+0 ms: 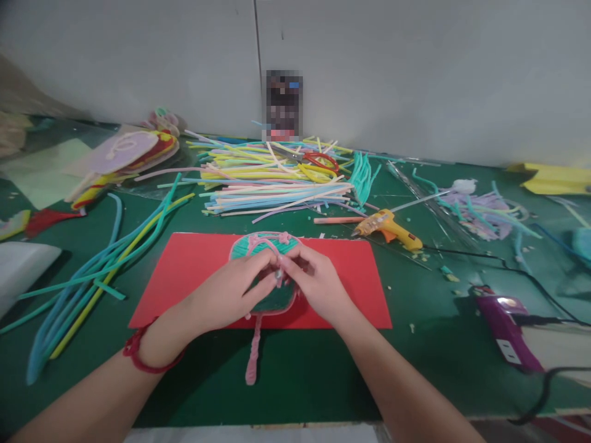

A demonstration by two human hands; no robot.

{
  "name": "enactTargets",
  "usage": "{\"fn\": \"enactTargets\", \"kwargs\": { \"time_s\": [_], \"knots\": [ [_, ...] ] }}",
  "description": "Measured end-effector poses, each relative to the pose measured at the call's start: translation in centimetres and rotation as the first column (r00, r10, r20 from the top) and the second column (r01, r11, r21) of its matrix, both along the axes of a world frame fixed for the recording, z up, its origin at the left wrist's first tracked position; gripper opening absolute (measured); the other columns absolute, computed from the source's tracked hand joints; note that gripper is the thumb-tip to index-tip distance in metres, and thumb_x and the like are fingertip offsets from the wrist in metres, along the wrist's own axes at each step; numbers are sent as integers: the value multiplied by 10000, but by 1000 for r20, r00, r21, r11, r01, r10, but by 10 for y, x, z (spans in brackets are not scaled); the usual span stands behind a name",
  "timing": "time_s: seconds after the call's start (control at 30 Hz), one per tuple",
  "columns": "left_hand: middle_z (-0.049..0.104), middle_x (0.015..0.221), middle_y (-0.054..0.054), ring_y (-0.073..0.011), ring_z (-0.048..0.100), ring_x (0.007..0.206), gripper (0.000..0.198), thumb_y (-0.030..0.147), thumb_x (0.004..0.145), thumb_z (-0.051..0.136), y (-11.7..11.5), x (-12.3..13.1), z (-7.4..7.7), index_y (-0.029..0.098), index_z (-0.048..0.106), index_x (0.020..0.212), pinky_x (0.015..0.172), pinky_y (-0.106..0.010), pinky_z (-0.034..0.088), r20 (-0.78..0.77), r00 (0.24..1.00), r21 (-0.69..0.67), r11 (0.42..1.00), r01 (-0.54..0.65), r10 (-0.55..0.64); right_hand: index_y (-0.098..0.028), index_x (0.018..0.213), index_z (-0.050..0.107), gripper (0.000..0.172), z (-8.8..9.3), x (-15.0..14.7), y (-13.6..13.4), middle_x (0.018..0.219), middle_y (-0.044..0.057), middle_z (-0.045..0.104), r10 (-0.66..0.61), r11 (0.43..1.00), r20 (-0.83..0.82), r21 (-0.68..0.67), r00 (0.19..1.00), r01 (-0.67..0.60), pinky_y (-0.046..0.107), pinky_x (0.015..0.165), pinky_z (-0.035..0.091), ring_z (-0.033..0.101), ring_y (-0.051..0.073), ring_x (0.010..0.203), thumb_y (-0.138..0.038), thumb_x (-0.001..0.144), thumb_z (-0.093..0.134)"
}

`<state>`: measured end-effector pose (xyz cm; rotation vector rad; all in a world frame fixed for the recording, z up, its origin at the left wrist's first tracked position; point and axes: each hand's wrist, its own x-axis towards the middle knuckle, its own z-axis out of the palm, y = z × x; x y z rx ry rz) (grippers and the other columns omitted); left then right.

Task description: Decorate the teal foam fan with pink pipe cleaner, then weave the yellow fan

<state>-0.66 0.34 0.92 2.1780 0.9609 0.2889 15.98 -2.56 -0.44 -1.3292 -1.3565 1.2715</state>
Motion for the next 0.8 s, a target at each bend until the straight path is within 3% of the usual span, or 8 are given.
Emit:
{"fn": "enactTargets", "kwargs": {
  "time_s": [0.13, 0.33, 0.6, 0.8],
  "knots": [
    [604, 787, 0, -170, 553, 660, 171, 382, 906, 418, 0, 2, -3, 220, 444, 859, 513, -263, 346, 6, 998, -14, 998, -56, 56, -196, 715, 560, 257, -3, -2, 0, 639, -18, 580, -38, 999, 45, 35, 998, 37, 220, 507, 428, 555, 107, 574, -426, 831, 559],
    [620, 764, 6, -153, 564, 623, 112, 250, 928, 373, 5, 0, -7, 220, 465, 870, 481, -247, 340, 39, 998, -64, 997, -48, 51, -208, 777, 555, 245, -4, 0, 0, 655, -14, 600, -16, 999, 98, 53, 995, 11, 230, 532, 443, 571, 116, 585, -434, 862, 515],
    [648, 917, -4, -147, 608, 828, 147, 171, 925, 411, 10, -4, -13, 198, 554, 945, 662, -242, 457, 166, 986, 151, 988, 8, -34, -209, 822, 564, 186, 1, 9, 1, 719, -5, 613, 107, 993, 265, 15, 958, -115, 215, 556, 447, 581, 111, 637, -348, 900, 470],
    [673, 902, -5, -137, 624, 822, 166, 173, 903, 436, 12, -3, -8, 201, 600, 905, 688, -222, 471, 264, 963, 173, 979, -109, 60, -217, 817, 565, 168, -4, 7, 0, 711, -7, 608, 65, 993, 193, 85, 979, -83, 221, 588, 482, 601, 119, 660, -346, 888, 486]
  ]
}}
